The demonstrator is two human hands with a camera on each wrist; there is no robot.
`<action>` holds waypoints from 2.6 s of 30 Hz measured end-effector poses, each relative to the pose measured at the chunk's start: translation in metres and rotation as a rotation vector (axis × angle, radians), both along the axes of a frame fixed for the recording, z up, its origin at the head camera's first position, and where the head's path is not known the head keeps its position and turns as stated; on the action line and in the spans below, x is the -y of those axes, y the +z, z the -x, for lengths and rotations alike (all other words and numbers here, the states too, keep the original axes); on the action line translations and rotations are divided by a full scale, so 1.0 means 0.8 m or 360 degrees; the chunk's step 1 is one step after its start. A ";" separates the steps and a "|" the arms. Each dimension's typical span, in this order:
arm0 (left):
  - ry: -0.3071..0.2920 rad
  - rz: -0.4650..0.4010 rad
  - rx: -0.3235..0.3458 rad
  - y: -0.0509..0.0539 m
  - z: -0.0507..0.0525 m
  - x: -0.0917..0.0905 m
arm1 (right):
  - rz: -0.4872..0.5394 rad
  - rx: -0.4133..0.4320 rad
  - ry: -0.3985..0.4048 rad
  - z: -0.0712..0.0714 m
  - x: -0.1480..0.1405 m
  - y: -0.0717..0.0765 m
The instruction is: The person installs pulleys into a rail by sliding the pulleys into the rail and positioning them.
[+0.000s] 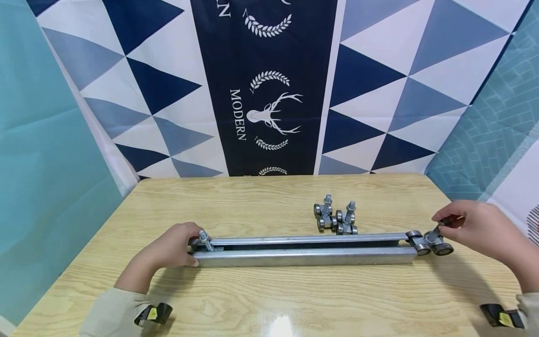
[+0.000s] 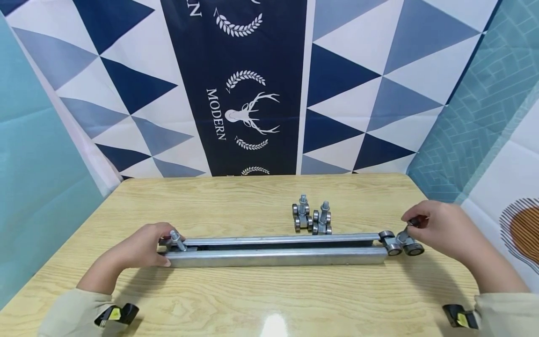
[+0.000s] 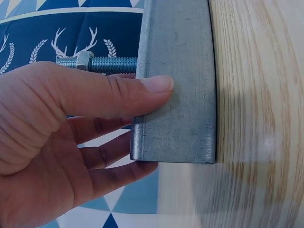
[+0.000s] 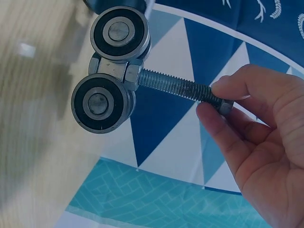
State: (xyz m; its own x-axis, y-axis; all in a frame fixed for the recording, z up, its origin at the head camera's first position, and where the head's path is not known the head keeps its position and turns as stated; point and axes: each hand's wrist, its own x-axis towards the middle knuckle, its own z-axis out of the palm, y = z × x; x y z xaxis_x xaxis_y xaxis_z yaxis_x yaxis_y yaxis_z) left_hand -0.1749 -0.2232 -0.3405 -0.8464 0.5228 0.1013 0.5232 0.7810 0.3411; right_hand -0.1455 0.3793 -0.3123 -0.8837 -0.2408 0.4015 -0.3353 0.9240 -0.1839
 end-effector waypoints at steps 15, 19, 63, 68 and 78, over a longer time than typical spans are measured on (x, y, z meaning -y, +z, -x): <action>0.0009 -0.0005 0.0001 -0.001 0.000 0.001 | 0.0020 0.0025 0.0063 0.000 0.010 -0.006; 0.0008 -0.0013 0.0003 -0.002 0.000 0.000 | 0.0033 0.0013 0.0085 -0.001 0.012 -0.006; 0.0021 -0.0012 0.0009 -0.001 -0.002 -0.001 | 0.0017 -0.0009 0.0323 0.003 0.042 -0.007; 0.0037 -0.0015 0.0014 0.000 -0.003 -0.001 | 0.0013 0.0034 0.0361 0.004 0.044 -0.006; 0.0024 -0.0029 0.0009 0.000 -0.004 -0.001 | 0.0000 -0.0013 0.0412 0.005 0.052 -0.006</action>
